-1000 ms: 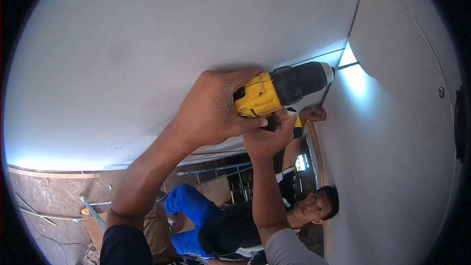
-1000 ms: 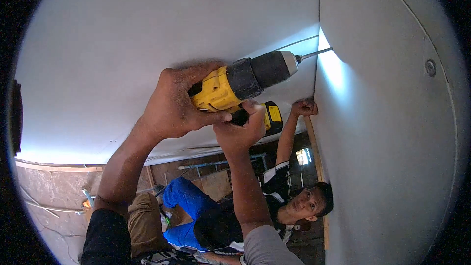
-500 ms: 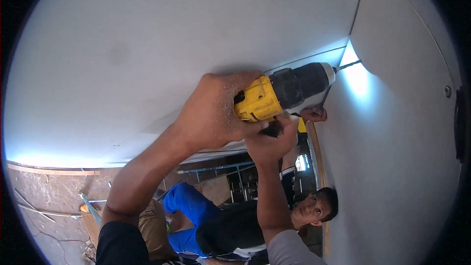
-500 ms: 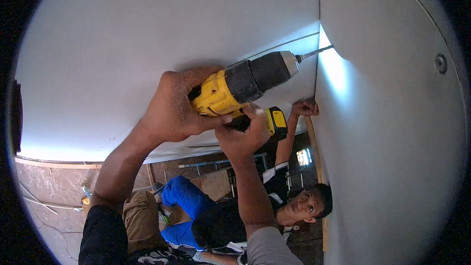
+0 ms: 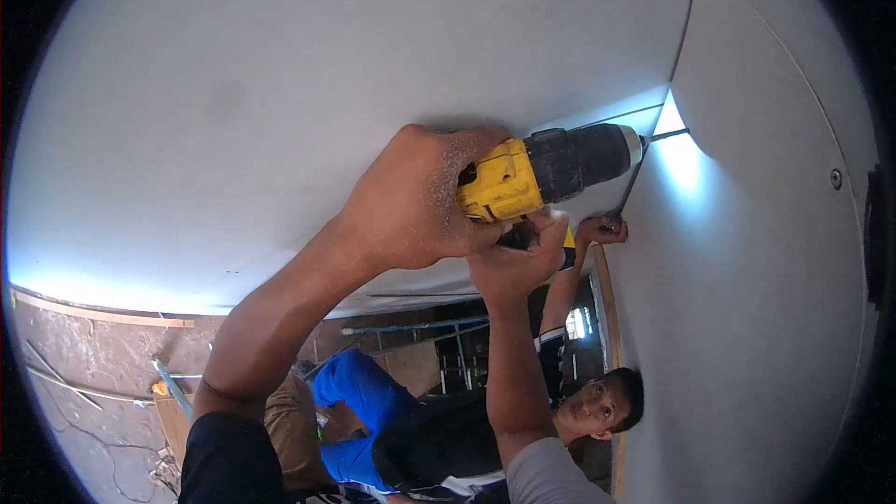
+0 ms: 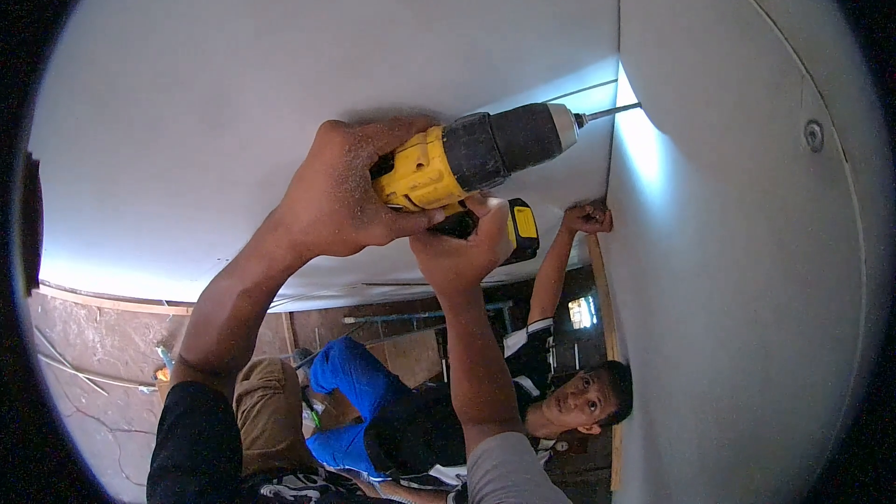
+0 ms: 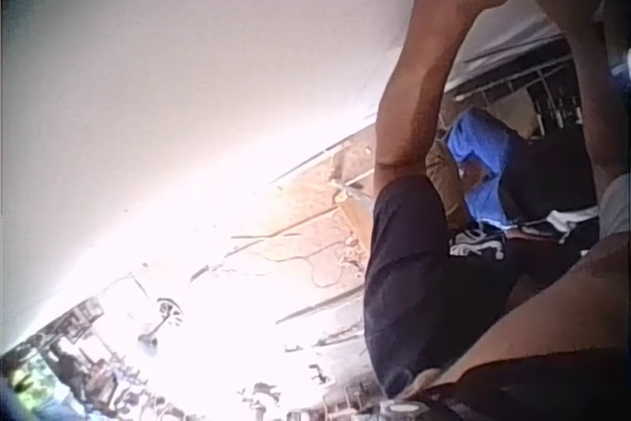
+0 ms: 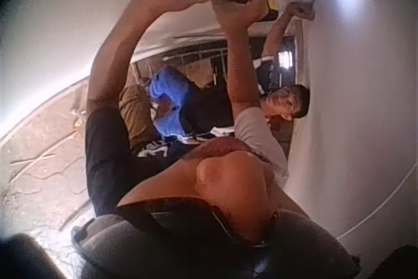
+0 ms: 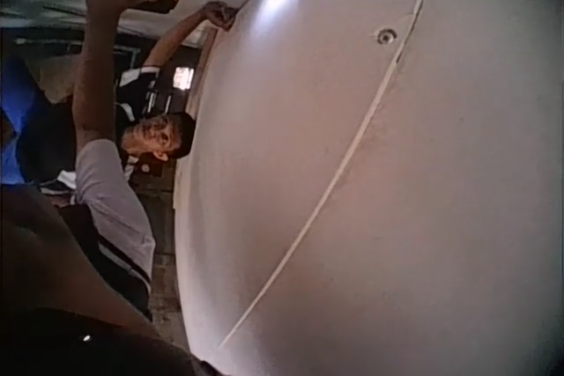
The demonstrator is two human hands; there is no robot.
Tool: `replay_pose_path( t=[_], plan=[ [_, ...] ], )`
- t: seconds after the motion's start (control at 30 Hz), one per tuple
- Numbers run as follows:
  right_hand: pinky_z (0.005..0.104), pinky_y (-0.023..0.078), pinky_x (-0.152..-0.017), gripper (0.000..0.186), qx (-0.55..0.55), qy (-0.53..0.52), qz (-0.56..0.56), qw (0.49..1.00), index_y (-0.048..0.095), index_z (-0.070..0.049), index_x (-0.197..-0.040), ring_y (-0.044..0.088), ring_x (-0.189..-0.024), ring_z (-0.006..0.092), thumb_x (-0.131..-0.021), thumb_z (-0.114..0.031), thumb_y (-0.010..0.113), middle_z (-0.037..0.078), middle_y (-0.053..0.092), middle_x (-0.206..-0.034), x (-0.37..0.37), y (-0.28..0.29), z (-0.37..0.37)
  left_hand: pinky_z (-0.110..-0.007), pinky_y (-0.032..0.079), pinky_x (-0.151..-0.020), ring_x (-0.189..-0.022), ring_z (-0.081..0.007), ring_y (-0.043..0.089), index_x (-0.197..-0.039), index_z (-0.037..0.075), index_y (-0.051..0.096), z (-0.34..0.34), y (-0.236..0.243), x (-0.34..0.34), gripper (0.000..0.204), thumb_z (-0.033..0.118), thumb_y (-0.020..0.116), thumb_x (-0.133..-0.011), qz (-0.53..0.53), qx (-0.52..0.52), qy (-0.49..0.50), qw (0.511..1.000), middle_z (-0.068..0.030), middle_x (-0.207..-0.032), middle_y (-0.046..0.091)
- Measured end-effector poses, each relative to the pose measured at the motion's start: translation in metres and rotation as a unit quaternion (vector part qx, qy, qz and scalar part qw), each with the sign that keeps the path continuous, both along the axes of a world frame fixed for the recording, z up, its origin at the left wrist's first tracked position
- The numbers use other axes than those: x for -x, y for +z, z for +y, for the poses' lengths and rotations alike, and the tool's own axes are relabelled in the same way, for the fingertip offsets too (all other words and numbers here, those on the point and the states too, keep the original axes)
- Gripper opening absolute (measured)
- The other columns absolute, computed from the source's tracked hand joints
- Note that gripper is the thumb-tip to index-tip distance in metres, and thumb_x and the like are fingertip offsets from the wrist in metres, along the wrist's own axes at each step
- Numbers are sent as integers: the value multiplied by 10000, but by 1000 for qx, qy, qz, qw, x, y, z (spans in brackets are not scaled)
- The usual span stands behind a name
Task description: The recorder is installing drywall panels onto a ceiling or upper wall structure using a drill and a rivet tool.
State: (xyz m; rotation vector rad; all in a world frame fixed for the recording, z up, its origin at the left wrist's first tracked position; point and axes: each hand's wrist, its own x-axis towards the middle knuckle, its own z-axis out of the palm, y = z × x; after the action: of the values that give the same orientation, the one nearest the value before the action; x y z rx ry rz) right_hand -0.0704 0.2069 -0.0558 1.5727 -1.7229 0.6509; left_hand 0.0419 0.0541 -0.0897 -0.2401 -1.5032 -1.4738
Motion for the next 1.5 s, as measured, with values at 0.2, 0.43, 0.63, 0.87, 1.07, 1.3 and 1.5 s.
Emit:
replay_pose_path(
  t=[0.2, 0.43, 0.63, 0.87, 1.07, 1.3, 1.5],
  plan=[
    [242, 520, -684, 475, 0, -28, 4, 1000, 423, 2, -956, 631, -831, 122, -717, -153, 802, 114, 618, -938, 2, 0, 2, -323, 540, -750, -813, -216, 675, -1115, 6, 617, 2, -1, 3, 582, 141, 828, -590, 20, -2, 33, 999, -147, -904, 677],
    [238, 514, -684, 495, -6, -19, -6, 1000, 425, -6, -953, 622, -836, 109, -700, -178, 814, 109, 618, -931, 3, 5, 3, -360, 530, -726, -777, -313, 659, -1065, 26, 624, 3, 2, 5, 518, 183, 770, -593, 36, -22, 18, 999, -159, -854, 666],
    [246, 512, -700, 524, -37, -29, 28, 999, 426, -7, -956, 617, -852, 113, -666, -157, 837, 109, 616, -949, 0, 10, 3, -364, 531, -702, -764, -311, 660, -1031, 22, 628, 2, 1, 7, 489, 180, 767, -590, 50, -10, 38, 998, -148, -829, 665],
    [280, 530, -734, 545, 4, -14, -14, 1000, 434, -4, -982, 625, -871, 133, -641, -97, 849, 117, 607, -970, 4, 44, -5, -327, 547, -747, -800, -236, 674, -1079, 14, 631, -4, 37, 11, 533, 152, 815, -598, 32, 38, 66, 997, -140, -893, 674],
    [280, 534, -753, 605, -6, -45, -13, 999, 409, -9, -999, 629, -903, 142, -618, -104, 869, 123, 602, -987, 2, 42, -8, -371, 536, -705, -751, -295, 656, -953, 20, 657, -2, 34, 18, 411, 171, 764, -586, 97, 4, 72, 993, -137, -806, 663],
    [346, 495, -837, 746, -25, -81, -24, 996, 315, 3, -1160, 587, -1018, 209, -668, -191, 840, 155, 540, -1082, -11, 36, -15, -326, 549, -722, -756, -251, 673, -1076, 7, 629, 0, 32, 15, 549, 181, 801, -585, 48, 30, 99, 993, -149, -864, 673],
    [389, 499, -828, 776, -81, -129, 11, 988, 267, 15, -1182, 594, -1023, 281, -704, -251, 818, 172, 537, -1053, -17, 37, -13, -382, 548, -737, -789, -308, 670, -1090, 13, 611, 2, 29, 17, 551, 236, 764, -610, 29, 37, 81, 996, -164, -863, 672]
  ],
)
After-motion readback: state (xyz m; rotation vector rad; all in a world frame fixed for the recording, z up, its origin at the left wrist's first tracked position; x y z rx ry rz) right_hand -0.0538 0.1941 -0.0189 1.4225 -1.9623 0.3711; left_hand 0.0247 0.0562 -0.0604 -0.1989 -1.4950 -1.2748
